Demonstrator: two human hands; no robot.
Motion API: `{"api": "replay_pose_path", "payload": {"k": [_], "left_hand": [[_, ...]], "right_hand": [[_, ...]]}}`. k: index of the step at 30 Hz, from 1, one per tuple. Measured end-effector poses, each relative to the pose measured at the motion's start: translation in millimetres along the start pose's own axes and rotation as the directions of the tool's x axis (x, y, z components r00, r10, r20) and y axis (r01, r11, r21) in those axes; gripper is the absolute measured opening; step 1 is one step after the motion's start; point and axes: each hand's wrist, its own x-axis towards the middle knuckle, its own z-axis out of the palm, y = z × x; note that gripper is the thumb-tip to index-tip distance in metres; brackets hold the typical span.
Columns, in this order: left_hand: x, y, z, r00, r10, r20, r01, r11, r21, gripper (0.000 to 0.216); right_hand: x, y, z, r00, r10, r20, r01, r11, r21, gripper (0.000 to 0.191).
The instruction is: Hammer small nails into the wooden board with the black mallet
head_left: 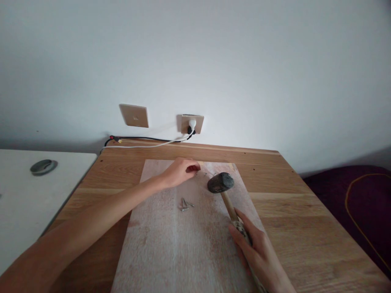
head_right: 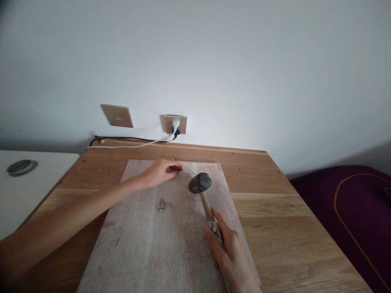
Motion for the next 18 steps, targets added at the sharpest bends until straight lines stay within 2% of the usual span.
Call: {"api": "replay_pose_path", "payload": {"k": [3, 10, 15, 18], "left_hand": [[3, -8, 9, 0.998, -0.062, -0.015, 0.061, 0.996, -0.069, 0.014], [-5, -8, 17, 0.999, 0.012, -0.046, -0.008, 0.996, 0.086, 0.019], [-5, -9, 18, 0.998, 0.063, -0.025, -0.059, 0.989, 0.135, 0.015], [-5, -10, 20, 0.998, 0.052, -0.033, -0.047, 0.989, 0.138, 0.011]], "right_hand": [[2, 3, -2, 0.999, -0.029, 0.020, 0.030, 0.999, -0.024, 0.072], [-2, -5, 0, 1.000, 0.010, -0.012, -0.010, 1.000, -0.008, 0.073], [-3, -11, 0, 0.999, -0.010, -0.037, 0.008, 0.999, -0.052, 0.074], [-1, -17, 0, 1.000, -0.027, -0.011, 0.027, 0.999, -0.047, 0.073]]}}
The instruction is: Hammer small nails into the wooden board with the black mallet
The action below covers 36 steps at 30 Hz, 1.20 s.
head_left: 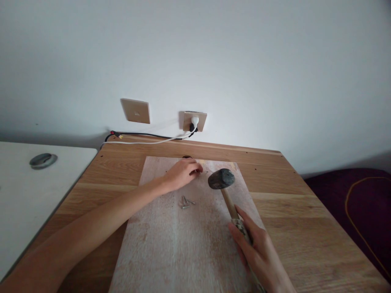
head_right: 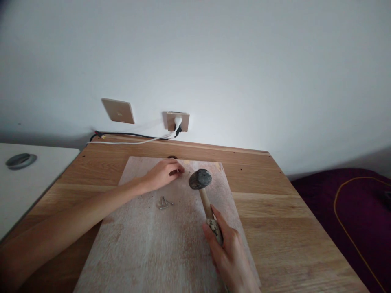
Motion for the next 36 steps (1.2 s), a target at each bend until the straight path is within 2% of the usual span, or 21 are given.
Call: {"api": "replay_pose_path", "payload": {"k": [5, 10, 19, 23, 32, 36], "left_hand": [[0, 1, 0, 0.993, -0.118, -0.009, 0.116, 0.984, -0.135, 0.016], [0, 3, -2, 0.990, -0.143, 0.006, 0.140, 0.958, -0.250, 0.030], [-1, -1, 0, 0.992, -0.129, -0.003, 0.125, 0.965, -0.231, 0.031], [-1, 0, -2, 0.992, -0.124, -0.008, 0.119, 0.971, -0.209, 0.035], [0, -2, 0, 0.992, -0.127, -0.008, 0.123, 0.971, -0.205, 0.041], [2, 3, -11, 0.984, -0.166, 0.066, 0.176, 0.967, -0.186, 0.035]], "right_hand": [[14, -13, 1, 0.998, -0.040, 0.052, 0.041, 0.999, -0.015, 0.071], [28, -25, 7, 0.994, -0.092, 0.053, 0.096, 0.992, -0.080, 0.069], [30, -43, 13, 0.991, -0.131, 0.028, 0.134, 0.973, -0.188, 0.071], [31, -43, 16, 0.990, -0.131, 0.056, 0.141, 0.953, -0.269, 0.071], [29, -34, 22, 0.986, -0.159, 0.055, 0.167, 0.950, -0.263, 0.068], [28, -33, 22, 0.985, -0.173, 0.015, 0.171, 0.952, -0.254, 0.071]]}}
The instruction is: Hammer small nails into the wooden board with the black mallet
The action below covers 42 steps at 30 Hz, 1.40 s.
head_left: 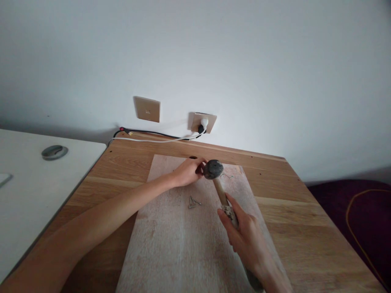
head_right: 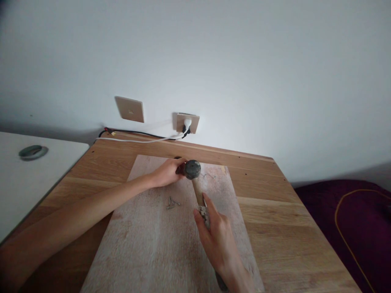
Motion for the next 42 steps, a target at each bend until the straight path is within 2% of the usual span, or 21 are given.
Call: {"api": "replay_pose_path", "payload": {"k": [2, 4, 6, 9, 12, 15, 19, 22, 24, 26, 30, 38, 42], "left_hand": [[-3, 12, -14, 0.998, -0.001, 0.066, -0.005, 0.996, 0.086, 0.028], [-9, 30, -29, 0.987, 0.028, 0.157, -0.062, 0.975, 0.214, 0.022], [-18, 51, -38, 0.952, 0.059, 0.301, -0.152, 0.944, 0.294, 0.020], [-32, 75, -32, 0.869, 0.092, 0.487, -0.299, 0.881, 0.367, 0.019], [-44, 84, -11, 0.838, 0.100, 0.537, -0.384, 0.807, 0.449, 0.014], [-49, 82, 3, 0.842, 0.141, 0.521, -0.425, 0.767, 0.481, 0.013], [-38, 71, -8, 0.862, 0.209, 0.462, -0.421, 0.804, 0.421, 0.011], [-21, 47, -24, 0.928, 0.252, 0.274, -0.334, 0.890, 0.310, 0.014], [-11, 25, -29, 0.968, 0.213, 0.134, -0.236, 0.951, 0.197, 0.017], [-6, 3, -29, 0.987, 0.151, 0.062, -0.157, 0.981, 0.117, 0.020], [-7, -20, -20, 0.989, 0.142, 0.040, -0.146, 0.983, 0.110, 0.022], [-11, -18, -26, 0.991, 0.119, 0.058, -0.120, 0.993, 0.018, 0.022], [-11, -20, -27, 0.993, 0.099, 0.065, -0.098, 0.995, -0.007, 0.021]], "right_hand": [[-5, 4, -1, 1.000, 0.016, 0.004, -0.016, 1.000, 0.025, 0.072], [-13, 10, -2, 0.999, 0.038, 0.006, -0.038, 0.997, 0.064, 0.071], [-23, 17, -3, 0.996, 0.085, -0.001, -0.084, 0.990, 0.117, 0.073], [-38, 25, -2, 0.982, 0.186, -0.027, -0.180, 0.971, 0.158, 0.076], [-47, 27, -2, 0.974, 0.223, -0.035, -0.216, 0.966, 0.141, 0.079], [-50, 28, -2, 0.975, 0.223, -0.029, -0.217, 0.966, 0.140, 0.080], [-51, 30, -3, 0.977, 0.208, -0.043, -0.200, 0.971, 0.133, 0.077], [-49, 35, -6, 0.986, 0.158, -0.056, -0.153, 0.985, 0.073, 0.073], [-48, 37, -8, 0.991, 0.127, -0.046, -0.125, 0.991, 0.042, 0.074], [-47, 38, -8, 0.992, 0.112, -0.050, -0.110, 0.993, 0.042, 0.075], [-49, 36, -5, 0.987, 0.140, -0.084, -0.134, 0.988, 0.079, 0.074], [-49, 34, -5, 0.988, 0.132, -0.083, -0.124, 0.988, 0.092, 0.070], [-42, 32, -6, 0.990, 0.140, -0.019, -0.136, 0.980, 0.144, 0.072]]}}
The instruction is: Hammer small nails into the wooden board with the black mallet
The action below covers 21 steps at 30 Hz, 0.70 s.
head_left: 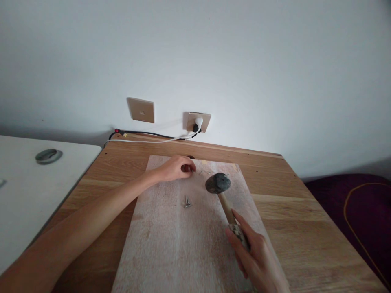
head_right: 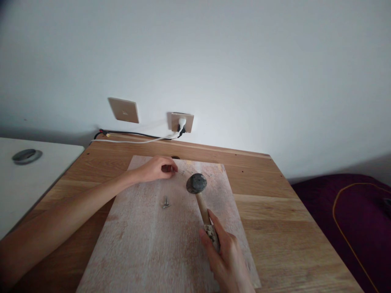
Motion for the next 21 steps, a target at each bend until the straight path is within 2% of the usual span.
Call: {"api": "replay_pose_path", "payload": {"k": [5, 9, 11, 16, 21], "left_hand": [[1, -3, 1, 0.999, -0.027, -0.020, 0.026, 0.999, -0.027, 0.017], [1, -1, 1, 0.999, -0.035, -0.021, 0.035, 0.999, -0.009, 0.009], [1, 1, 1, 0.998, -0.058, -0.027, 0.057, 0.998, -0.017, 0.011], [0, 2, 2, 0.993, -0.120, -0.016, 0.118, 0.987, -0.111, 0.033], [0, 2, 2, 0.993, -0.116, -0.027, 0.112, 0.989, -0.101, 0.029]], "right_hand": [[20, -24, 0, 0.994, -0.019, 0.107, 0.015, 0.999, 0.038, 0.078], [35, -44, 4, 0.991, -0.043, 0.127, 0.038, 0.998, 0.045, 0.075], [40, -47, 7, 0.990, -0.052, 0.131, 0.046, 0.998, 0.049, 0.073], [45, -47, 13, 0.987, -0.083, 0.136, 0.078, 0.996, 0.042, 0.068], [46, -50, 16, 0.983, -0.137, 0.126, 0.136, 0.991, 0.015, 0.066]]}}
